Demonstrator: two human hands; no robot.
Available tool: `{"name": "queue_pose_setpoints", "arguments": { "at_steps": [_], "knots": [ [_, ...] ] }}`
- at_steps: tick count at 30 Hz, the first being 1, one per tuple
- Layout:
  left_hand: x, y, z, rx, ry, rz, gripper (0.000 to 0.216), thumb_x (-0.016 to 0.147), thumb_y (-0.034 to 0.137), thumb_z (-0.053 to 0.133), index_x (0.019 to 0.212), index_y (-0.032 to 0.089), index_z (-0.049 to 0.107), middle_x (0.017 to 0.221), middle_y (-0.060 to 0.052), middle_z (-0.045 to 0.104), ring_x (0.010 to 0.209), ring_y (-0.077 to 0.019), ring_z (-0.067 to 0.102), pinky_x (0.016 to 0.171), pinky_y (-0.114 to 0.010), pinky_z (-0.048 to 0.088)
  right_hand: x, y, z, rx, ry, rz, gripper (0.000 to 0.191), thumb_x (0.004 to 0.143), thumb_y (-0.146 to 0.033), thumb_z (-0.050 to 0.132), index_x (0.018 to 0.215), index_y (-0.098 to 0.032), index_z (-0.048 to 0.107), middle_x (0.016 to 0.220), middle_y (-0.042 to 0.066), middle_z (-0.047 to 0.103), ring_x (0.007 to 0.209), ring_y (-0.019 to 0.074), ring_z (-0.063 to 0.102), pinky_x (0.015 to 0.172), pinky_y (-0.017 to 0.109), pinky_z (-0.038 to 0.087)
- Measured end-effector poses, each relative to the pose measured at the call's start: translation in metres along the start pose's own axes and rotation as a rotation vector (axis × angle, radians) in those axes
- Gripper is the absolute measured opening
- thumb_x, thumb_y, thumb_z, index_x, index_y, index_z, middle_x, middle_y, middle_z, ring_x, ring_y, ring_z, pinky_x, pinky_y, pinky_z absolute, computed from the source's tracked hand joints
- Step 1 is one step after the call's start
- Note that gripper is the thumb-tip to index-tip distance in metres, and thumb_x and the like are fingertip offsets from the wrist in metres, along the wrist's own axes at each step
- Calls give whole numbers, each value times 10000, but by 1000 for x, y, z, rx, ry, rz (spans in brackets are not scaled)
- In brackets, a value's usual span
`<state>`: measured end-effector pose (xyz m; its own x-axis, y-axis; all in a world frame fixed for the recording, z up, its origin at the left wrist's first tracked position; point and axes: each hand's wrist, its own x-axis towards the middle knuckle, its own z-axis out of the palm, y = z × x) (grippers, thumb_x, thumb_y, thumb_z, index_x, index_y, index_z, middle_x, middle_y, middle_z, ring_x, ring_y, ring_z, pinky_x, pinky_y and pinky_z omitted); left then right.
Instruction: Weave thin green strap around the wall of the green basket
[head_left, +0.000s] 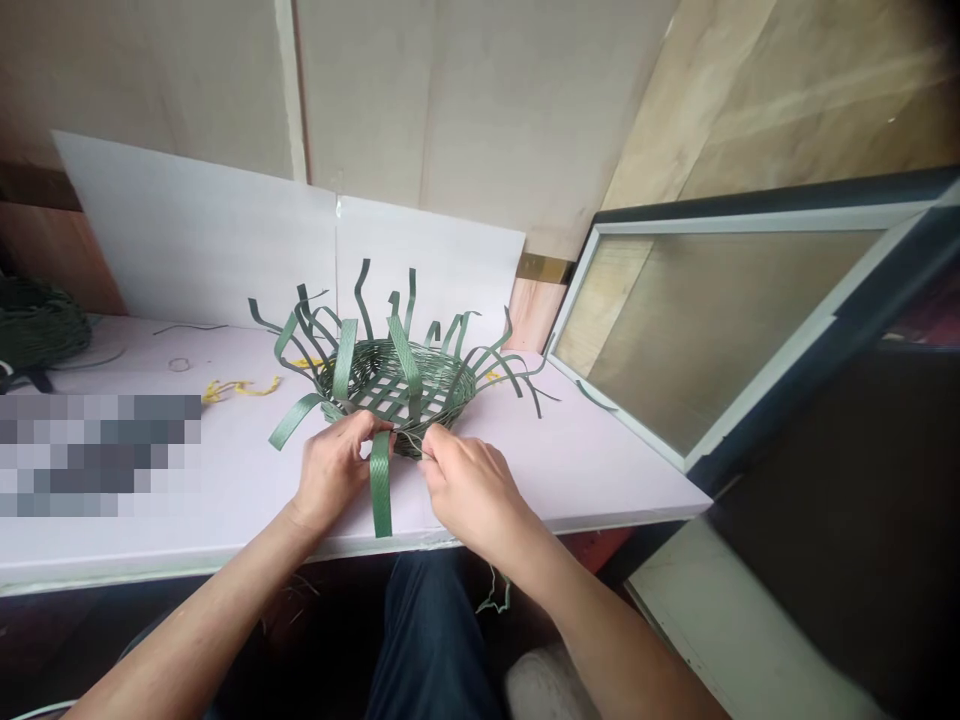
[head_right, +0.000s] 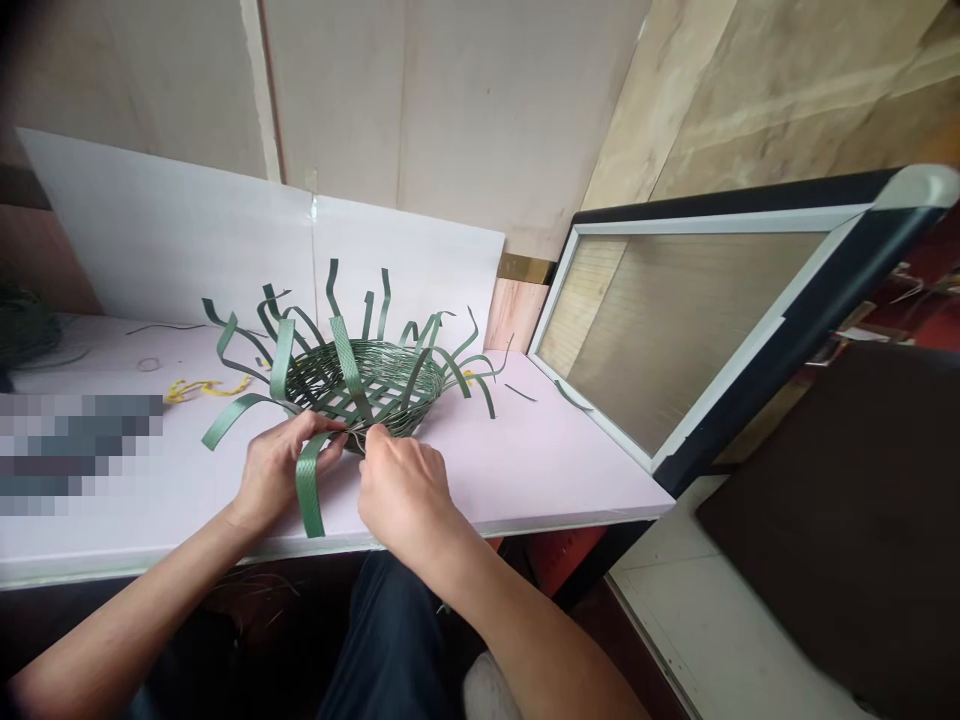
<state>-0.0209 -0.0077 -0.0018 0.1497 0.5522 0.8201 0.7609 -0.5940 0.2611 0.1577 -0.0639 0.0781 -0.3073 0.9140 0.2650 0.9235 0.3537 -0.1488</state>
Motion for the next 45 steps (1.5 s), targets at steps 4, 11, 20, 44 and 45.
{"name": "queue_pose_setpoints", "arguments": {
  "at_steps": [4, 11, 20, 44, 45],
  "knots": [
    [2, 1, -2, 19, 16, 40, 79, 880, 243, 548, 851, 186, 594, 770, 10, 677, 671, -123, 626, 606, -220, 437, -19, -14, -35, -238, 101, -90, 176, 908, -76, 434, 947, -180, 570, 732, 38, 665, 616, 171, 616, 518, 309, 183],
    [2, 0, -3, 31, 41, 87, 172, 890, 260, 509, 739, 186, 540, 645, 20, 572, 589, -115, 540, 555, -226, 371, 33, -33, -79, -448, 356, -674, 307, 934, -61, 359, 936, -181, 642, 805, 42, 654, 668, 157, 594, 527, 275, 214],
    [-1, -4, -1, -47, -25, 47, 276, 918, 286, 537, 680, 188, 438, 650, 27, 564, 587, -93, 495, 582, -220, 349, 146, -23, -112, -289, -20, -562, 64, 825, -217, 670, 848, -174, 712, 783, 0, 663, 693, 109, 512, 601, 253, 277],
    [7, 0, 2, -133, -5, -12, 121, 897, 242, 573, 923, 218, 689, 837, 1, 702, 744, -137, 650, 685, -242, 464, 19, 40, -35, -502, 92, -33, 276, 848, -39, 482, 1024, -133, 673, 736, 124, 708, 691, 241, 676, 559, 289, 384],
    [7, 1, 2, -131, -1, -19, 125, 896, 256, 581, 933, 217, 694, 856, -5, 707, 760, -144, 656, 693, -247, 468, 16, 54, -25, -439, 68, 14, 231, 851, -73, 511, 972, -162, 687, 731, 104, 706, 686, 230, 667, 556, 283, 370]
  ]
}}
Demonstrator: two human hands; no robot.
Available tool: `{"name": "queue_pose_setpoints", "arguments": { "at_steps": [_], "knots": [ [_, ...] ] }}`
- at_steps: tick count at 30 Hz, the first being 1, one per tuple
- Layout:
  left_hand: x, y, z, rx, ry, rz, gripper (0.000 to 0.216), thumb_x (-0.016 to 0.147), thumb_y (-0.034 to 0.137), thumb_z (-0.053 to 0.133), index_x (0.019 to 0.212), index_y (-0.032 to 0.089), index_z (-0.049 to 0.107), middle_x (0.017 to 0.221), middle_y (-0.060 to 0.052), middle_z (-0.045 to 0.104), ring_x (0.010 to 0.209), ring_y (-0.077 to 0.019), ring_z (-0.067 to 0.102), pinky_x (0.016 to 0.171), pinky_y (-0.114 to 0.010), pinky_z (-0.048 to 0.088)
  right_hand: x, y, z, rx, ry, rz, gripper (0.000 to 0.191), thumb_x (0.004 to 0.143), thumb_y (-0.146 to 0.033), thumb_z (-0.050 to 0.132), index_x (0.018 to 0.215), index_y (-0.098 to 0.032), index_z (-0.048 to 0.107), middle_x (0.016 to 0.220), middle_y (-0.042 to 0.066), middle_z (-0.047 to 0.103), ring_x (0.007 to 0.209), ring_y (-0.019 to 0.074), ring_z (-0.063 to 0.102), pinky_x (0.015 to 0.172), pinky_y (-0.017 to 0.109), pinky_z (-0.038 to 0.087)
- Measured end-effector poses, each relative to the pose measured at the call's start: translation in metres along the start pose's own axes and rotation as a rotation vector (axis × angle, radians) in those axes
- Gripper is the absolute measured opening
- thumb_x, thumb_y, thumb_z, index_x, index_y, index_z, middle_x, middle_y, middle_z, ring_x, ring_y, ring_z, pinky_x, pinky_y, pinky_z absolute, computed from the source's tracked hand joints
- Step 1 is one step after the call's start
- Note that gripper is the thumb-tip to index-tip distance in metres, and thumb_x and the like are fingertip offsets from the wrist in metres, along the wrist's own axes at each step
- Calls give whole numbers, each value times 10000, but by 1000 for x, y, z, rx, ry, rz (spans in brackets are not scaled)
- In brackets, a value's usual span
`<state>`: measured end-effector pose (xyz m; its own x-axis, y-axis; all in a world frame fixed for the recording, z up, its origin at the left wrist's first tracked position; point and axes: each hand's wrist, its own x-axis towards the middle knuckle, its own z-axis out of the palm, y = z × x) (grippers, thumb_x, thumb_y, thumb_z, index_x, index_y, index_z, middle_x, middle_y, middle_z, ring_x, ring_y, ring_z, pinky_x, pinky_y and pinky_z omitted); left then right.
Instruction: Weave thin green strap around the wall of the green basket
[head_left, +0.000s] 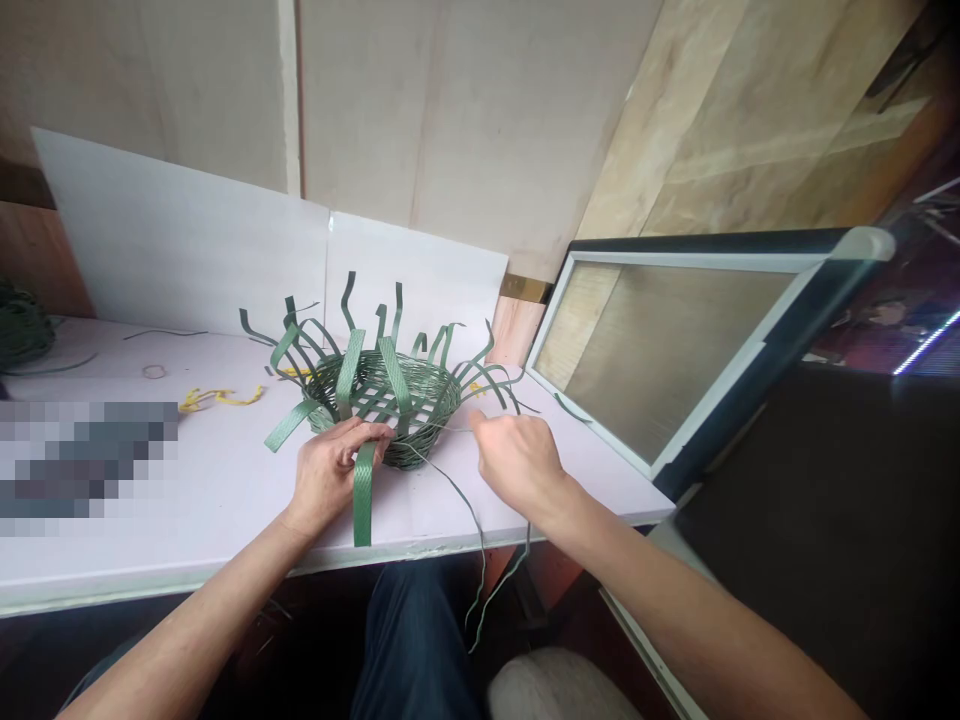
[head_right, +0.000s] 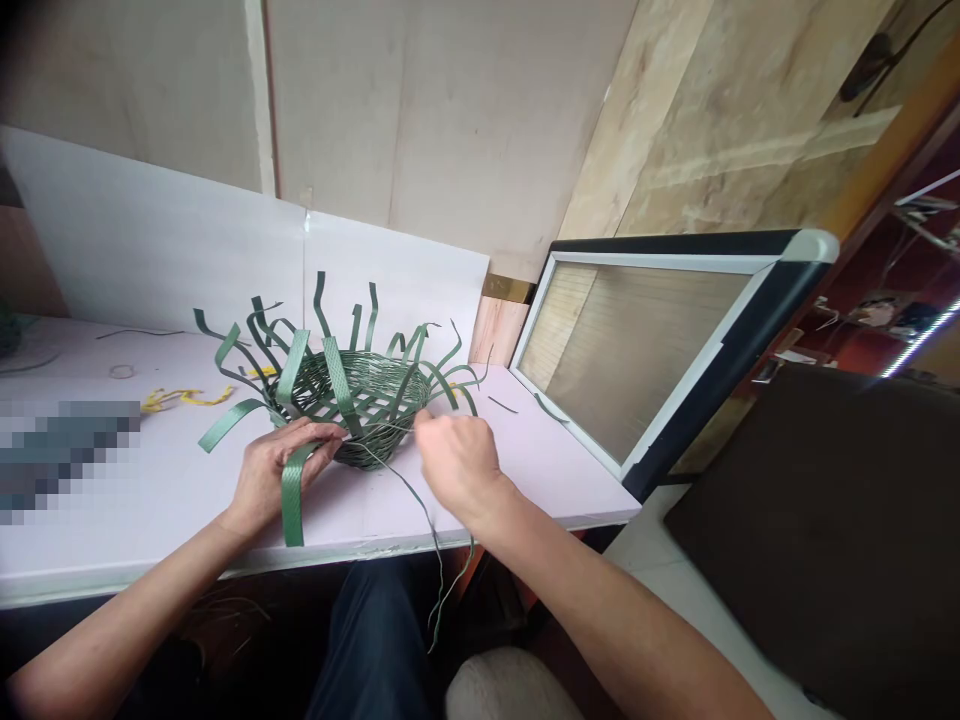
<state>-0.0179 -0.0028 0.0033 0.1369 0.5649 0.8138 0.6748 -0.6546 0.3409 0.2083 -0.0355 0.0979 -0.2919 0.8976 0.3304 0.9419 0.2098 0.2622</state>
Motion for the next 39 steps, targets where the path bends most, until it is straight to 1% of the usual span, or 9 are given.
{"name": "queue_pose_setpoints", "arguments": {
  "at_steps": [5, 7, 9, 12, 15, 18, 27, 34, 39],
  "knots": [
    [4, -1, 0, 18, -37, -1, 166, 903, 264, 562, 880, 215, 719, 780, -17, 682, 709, -150, 639, 648, -255, 466, -9, 20, 63, 205, -92, 128, 215, 922, -219, 510, 832, -226, 704, 797, 45, 689, 745, 194, 618, 651, 282, 418],
    [5, -1, -1, 5, -49, -1, 185, 906, 285, 558, 876, 213, 726, 776, -21, 686, 718, -156, 645, 662, -262, 482, -12, 8, 68, 169, 46, 98, 256, 929, -149, 461, 953, -208, 709, 936, 89, 679, 893, 229, 599, 863, 365, 429],
    [7, -2, -1, -13, -60, -2, 196, 907, 314, 561, 888, 214, 729, 814, -23, 710, 764, -167, 664, 708, -277, 503, -14, -11, 66, 154, 262, -13, 290, 946, -145, 441, 1109, -184, 677, 1038, 115, 649, 1005, 248, 558, 1060, 454, 319],
    [8, -2, -3, 2, -73, -5, 218, 908, 351, 561, 894, 217, 733, 836, -16, 730, 797, -180, 681, 750, -291, 518, -7, -40, 61, 212, 468, -188, 362, 968, -317, 501, 1281, -152, 579, 1116, 122, 621, 1070, 252, 524, 1150, 487, 229],
    [9, -2, -4, 33, -81, -11, 238, 906, 377, 564, 887, 213, 736, 824, -16, 733, 797, -185, 685, 750, -288, 520, 7, -56, 68, 268, 448, -192, 486, 914, -429, 595, 1292, -126, 559, 1121, 130, 614, 1032, 266, 527, 1053, 473, 374],
    [10, -1, -6, 21, -82, -3, 236, 903, 381, 577, 879, 205, 733, 831, -19, 735, 810, -184, 683, 745, -276, 515, 15, -60, 83, 258, 444, -161, 362, 950, -289, 550, 1277, -134, 575, 1214, 146, 588, 1002, 253, 546, 873, 375, 475],
    [16, -2, -9, 10, -131, 20, 251, 924, 397, 558, 891, 215, 728, 850, -16, 721, 756, -152, 667, 688, -242, 500, 21, -50, 91, 360, 391, -158, 330, 996, -144, 351, 1049, -218, 668, 1091, 43, 626, 789, 116, 603, 627, 215, 401],
    [-15, -13, -26, 182, -139, 179, 412, 940, 215, 479, 1349, 235, 525, 1223, -66, 673, 1080, -215, 657, 958, -349, 512, 31, -48, 94, 298, 399, -209, 321, 939, -75, 365, 1020, -191, 654, 1064, 47, 638, 702, 106, 587, 567, 241, 351],
    [-40, 8, -31, 230, -29, 153, 298, 925, 158, 517, 1206, 216, 598, 1070, -83, 685, 963, -199, 672, 860, -313, 542, 31, -51, 97, 309, 409, -182, 330, 953, -86, 347, 1022, -183, 655, 1073, 58, 639, 715, 109, 598, 567, 246, 351]
  ]
}}
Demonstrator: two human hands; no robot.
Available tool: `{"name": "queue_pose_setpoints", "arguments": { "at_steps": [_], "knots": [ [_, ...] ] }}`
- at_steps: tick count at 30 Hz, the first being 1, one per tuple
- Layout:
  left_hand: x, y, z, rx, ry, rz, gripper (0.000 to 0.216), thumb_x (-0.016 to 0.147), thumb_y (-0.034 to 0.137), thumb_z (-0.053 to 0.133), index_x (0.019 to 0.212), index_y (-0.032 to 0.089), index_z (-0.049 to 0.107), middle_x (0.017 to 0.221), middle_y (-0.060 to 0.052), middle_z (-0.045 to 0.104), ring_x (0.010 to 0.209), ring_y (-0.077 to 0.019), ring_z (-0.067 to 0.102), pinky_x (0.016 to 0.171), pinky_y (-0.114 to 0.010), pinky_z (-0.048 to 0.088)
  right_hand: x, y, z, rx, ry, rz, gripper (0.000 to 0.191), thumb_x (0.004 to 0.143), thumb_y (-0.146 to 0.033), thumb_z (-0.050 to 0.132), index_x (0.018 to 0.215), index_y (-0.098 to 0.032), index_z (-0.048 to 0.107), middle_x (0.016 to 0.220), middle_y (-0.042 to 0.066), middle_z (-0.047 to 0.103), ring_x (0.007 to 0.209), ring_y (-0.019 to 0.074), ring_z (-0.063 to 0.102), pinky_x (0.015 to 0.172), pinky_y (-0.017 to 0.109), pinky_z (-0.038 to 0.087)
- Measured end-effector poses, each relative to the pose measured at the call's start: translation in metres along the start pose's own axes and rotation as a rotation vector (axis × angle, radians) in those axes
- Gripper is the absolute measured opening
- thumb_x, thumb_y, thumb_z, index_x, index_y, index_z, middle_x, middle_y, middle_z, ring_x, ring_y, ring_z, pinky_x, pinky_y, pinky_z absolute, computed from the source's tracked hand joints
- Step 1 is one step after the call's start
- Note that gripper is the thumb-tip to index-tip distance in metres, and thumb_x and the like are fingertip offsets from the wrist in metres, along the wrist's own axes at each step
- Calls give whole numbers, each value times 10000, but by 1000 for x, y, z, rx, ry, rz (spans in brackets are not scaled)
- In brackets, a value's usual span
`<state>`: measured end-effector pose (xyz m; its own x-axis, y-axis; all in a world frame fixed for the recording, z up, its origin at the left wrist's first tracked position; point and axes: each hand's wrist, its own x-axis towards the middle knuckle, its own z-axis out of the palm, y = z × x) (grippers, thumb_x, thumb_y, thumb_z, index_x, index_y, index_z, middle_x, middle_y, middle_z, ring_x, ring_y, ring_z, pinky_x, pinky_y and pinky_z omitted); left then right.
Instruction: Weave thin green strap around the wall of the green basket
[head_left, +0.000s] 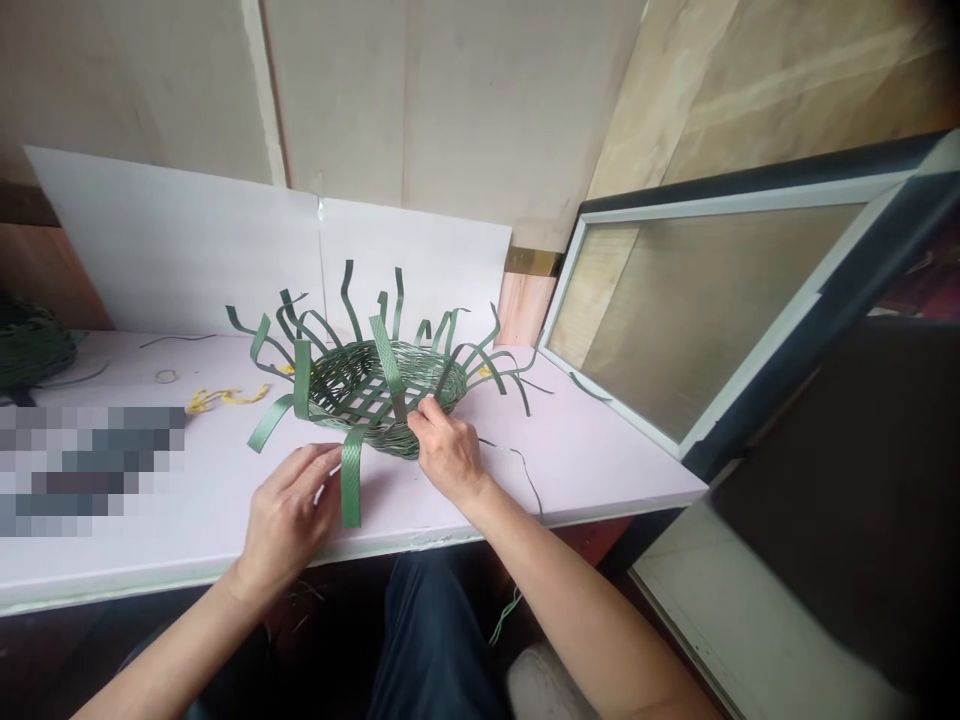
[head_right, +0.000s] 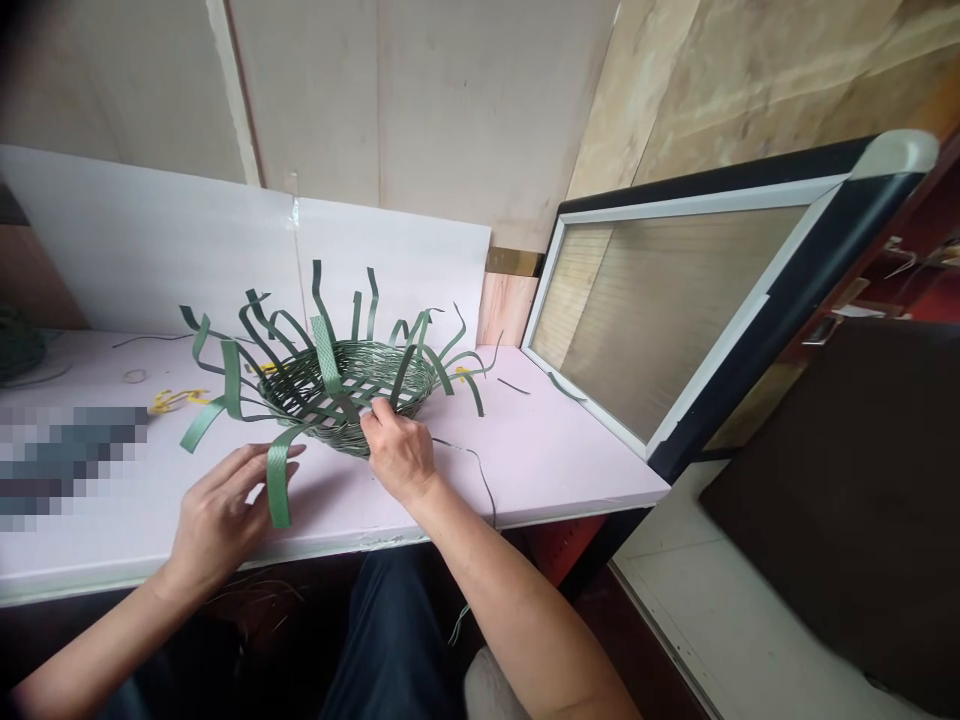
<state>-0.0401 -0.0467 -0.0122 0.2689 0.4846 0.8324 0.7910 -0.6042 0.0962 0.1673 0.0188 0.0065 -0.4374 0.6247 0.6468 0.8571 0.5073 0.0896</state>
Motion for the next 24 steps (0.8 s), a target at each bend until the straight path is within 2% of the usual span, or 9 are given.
{"name": "queue_pose_setpoints", "arguments": {
  "at_steps": [4, 7, 11, 14, 18, 21, 24],
  "knots": [
    [5, 22, 20, 54, 33, 6, 418, 939, 183, 525, 1354, 225, 495, 1208, -90, 673, 1039, -193, 678, 901, -290, 544, 0, -1, -3, 5, -13, 23, 335, 964, -99, 344, 1017, -198, 660, 1071, 52, 641, 728, 112, 604, 562, 243, 345],
    [15, 27, 43, 137, 68, -51, 444, 953, 207, 496, 1394, 235, 454, 1276, -93, 652, 1066, -208, 678, 855, -292, 559, 0, -2, -4, 12, -14, 35, 321, 980, -129, 350, 1012, -206, 660, 1080, 43, 640, 718, 108, 602, 562, 239, 342],
    [26, 25, 65, 163, 26, -204, 288, 957, 270, 476, 1220, 186, 558, 1116, -111, 714, 900, -223, 711, 673, -282, 540, -1, -2, -3, 19, 8, 35, 313, 976, -133, 356, 987, -207, 660, 1076, 36, 642, 683, 106, 596, 552, 245, 332],
    [32, 23, 74, 159, 32, -299, 237, 951, 298, 478, 1138, 171, 550, 990, -113, 726, 774, -218, 702, 570, -273, 488, -1, 0, -2, 45, 13, 40, 316, 966, -121, 361, 993, -206, 664, 1082, 41, 641, 692, 109, 602, 557, 245, 340],
    [37, 18, 74, 113, -23, -285, 261, 959, 245, 434, 1199, 172, 502, 917, -82, 717, 742, -192, 684, 600, -261, 478, 0, 2, -3, 88, -3, 40, 316, 957, -116, 364, 975, -197, 669, 1071, 44, 637, 730, 119, 616, 578, 240, 364],
    [41, 11, 63, 66, -86, -257, 193, 945, 230, 434, 1080, 171, 559, 807, -66, 696, 700, -191, 668, 601, -263, 466, 0, -1, -5, 97, -12, 31, 308, 957, -134, 366, 961, -192, 669, 1074, 50, 634, 737, 126, 619, 573, 244, 368],
    [43, 5, 49, -48, -115, -265, 133, 928, 223, 450, 955, 194, 576, 805, -45, 691, 706, -175, 666, 640, -258, 477, -1, -6, -6, 114, -4, 1, 299, 962, -157, 369, 953, -197, 665, 1079, 45, 629, 710, 121, 612, 561, 250, 374]
  ]
}}
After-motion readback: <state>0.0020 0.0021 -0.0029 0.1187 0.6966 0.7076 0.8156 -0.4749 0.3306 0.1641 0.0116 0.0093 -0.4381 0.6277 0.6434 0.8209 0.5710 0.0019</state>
